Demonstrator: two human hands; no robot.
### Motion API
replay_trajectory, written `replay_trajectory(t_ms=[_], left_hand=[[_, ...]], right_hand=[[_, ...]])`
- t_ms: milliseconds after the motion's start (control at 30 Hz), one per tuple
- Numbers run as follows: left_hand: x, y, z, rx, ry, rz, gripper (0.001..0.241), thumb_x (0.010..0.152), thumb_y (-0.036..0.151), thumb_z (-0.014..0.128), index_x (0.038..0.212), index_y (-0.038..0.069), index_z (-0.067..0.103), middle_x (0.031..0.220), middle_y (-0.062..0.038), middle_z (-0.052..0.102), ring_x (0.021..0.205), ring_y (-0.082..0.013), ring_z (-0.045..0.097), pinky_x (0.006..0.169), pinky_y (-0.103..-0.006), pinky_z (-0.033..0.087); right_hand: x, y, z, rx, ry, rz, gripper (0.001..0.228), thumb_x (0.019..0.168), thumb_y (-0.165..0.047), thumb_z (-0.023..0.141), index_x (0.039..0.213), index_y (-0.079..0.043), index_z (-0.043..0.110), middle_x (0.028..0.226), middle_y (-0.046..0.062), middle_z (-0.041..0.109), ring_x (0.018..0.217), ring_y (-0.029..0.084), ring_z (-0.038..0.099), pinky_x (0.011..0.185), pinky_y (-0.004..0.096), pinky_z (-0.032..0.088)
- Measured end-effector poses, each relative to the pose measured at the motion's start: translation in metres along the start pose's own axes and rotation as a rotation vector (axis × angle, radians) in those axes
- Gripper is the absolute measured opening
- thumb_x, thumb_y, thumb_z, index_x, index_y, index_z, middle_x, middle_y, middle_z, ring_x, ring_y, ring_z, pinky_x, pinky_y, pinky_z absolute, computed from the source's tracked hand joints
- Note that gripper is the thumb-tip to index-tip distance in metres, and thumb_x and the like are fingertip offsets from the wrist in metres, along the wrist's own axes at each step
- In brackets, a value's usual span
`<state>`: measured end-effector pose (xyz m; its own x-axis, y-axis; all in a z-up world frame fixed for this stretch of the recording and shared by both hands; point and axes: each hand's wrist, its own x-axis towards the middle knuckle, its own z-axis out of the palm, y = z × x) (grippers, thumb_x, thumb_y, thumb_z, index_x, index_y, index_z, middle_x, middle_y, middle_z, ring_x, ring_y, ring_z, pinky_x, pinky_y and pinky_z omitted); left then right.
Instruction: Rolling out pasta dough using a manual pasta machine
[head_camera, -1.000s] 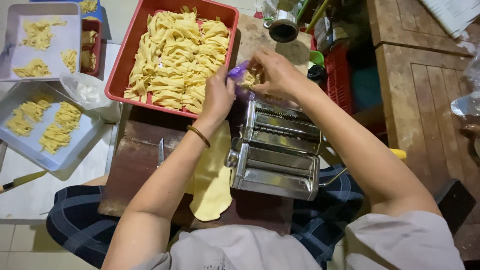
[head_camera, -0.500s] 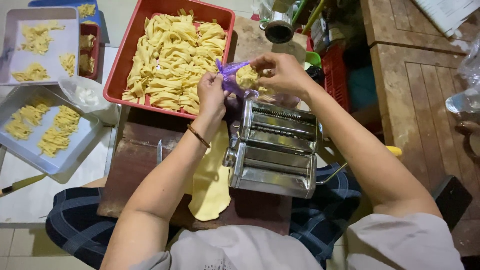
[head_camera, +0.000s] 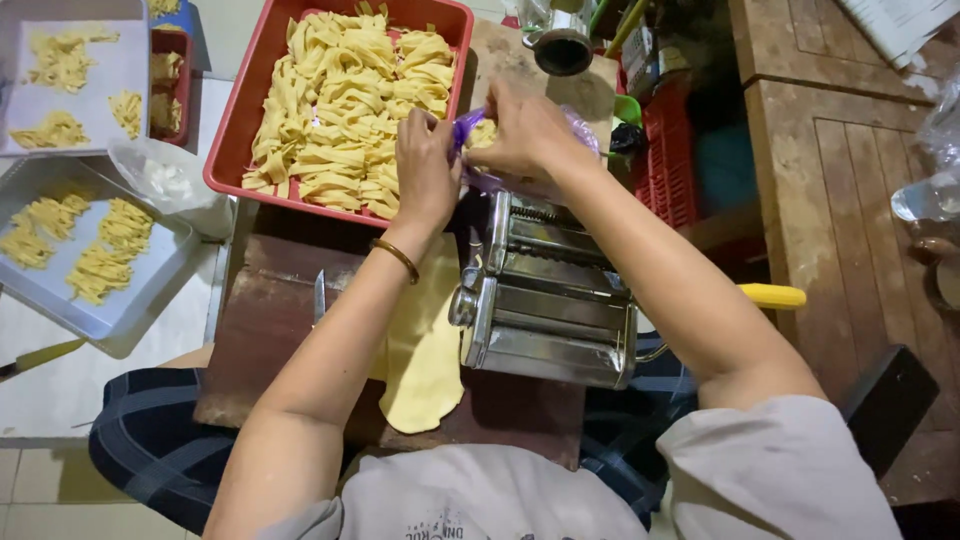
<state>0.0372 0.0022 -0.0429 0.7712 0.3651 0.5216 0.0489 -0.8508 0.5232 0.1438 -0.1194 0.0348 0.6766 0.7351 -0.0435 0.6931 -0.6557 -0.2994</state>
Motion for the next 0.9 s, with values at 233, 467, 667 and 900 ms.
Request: replay_trajectory(t_ms=[233, 467, 667, 900], left_hand=[[-0.001, -0.009, 0.011, -0.053, -0.06, -0.029, 0.03, 0.07, -0.014, 0.068, 0.096, -0.001, 0.072, 0.103, -0.013, 0.05, 0.095, -0.0277, 0.049, 0.086, -0.0383, 0.05], [0.01, -0.016, 0.022, 0.013, -0.089, 0.028, 0.017, 0.091, 0.012, 0.063, 0.094, 0.0, 0.074, 0.106, -0.014, 0.049, 0.093, -0.0298, 0.05, 0.074, -0.0413, 0.048], [0.006, -0.035, 0.059, 0.162, -0.126, -0.012, 0.021, 0.092, 0.014, 0.065, 0.099, -0.005, 0.073, 0.117, -0.018, 0.048, 0.093, -0.0324, 0.051, 0.076, -0.0444, 0.051], [0.001, -0.032, 0.056, 0.368, -0.105, 0.098, 0.019, 0.087, 0.012, 0.061, 0.088, 0.001, 0.077, 0.118, -0.021, 0.049, 0.095, -0.0342, 0.043, 0.077, -0.0425, 0.039]], right_hand=[[0.019, 0.006, 0.025, -0.133, 0.019, -0.006, 0.09, 0.059, -0.05, 0.096, 0.123, -0.004, 0.051, 0.092, 0.015, 0.071, 0.075, 0.034, 0.067, 0.067, 0.043, 0.055], [0.014, 0.002, 0.024, -0.089, 0.016, -0.091, 0.107, 0.054, -0.046, 0.097, 0.135, -0.002, 0.043, 0.104, 0.011, 0.074, 0.091, 0.035, 0.066, 0.081, 0.046, 0.052], [0.004, 0.002, 0.011, 0.143, -0.112, -0.018, 0.082, 0.059, -0.022, 0.092, 0.124, -0.006, 0.043, 0.092, 0.009, 0.061, 0.073, 0.023, 0.055, 0.062, 0.03, 0.05], [-0.017, -0.001, -0.02, 0.4, -0.199, 0.039, 0.067, 0.068, -0.007, 0.085, 0.122, -0.011, 0.046, 0.097, 0.012, 0.069, 0.067, 0.018, 0.066, 0.048, 0.023, 0.055]])
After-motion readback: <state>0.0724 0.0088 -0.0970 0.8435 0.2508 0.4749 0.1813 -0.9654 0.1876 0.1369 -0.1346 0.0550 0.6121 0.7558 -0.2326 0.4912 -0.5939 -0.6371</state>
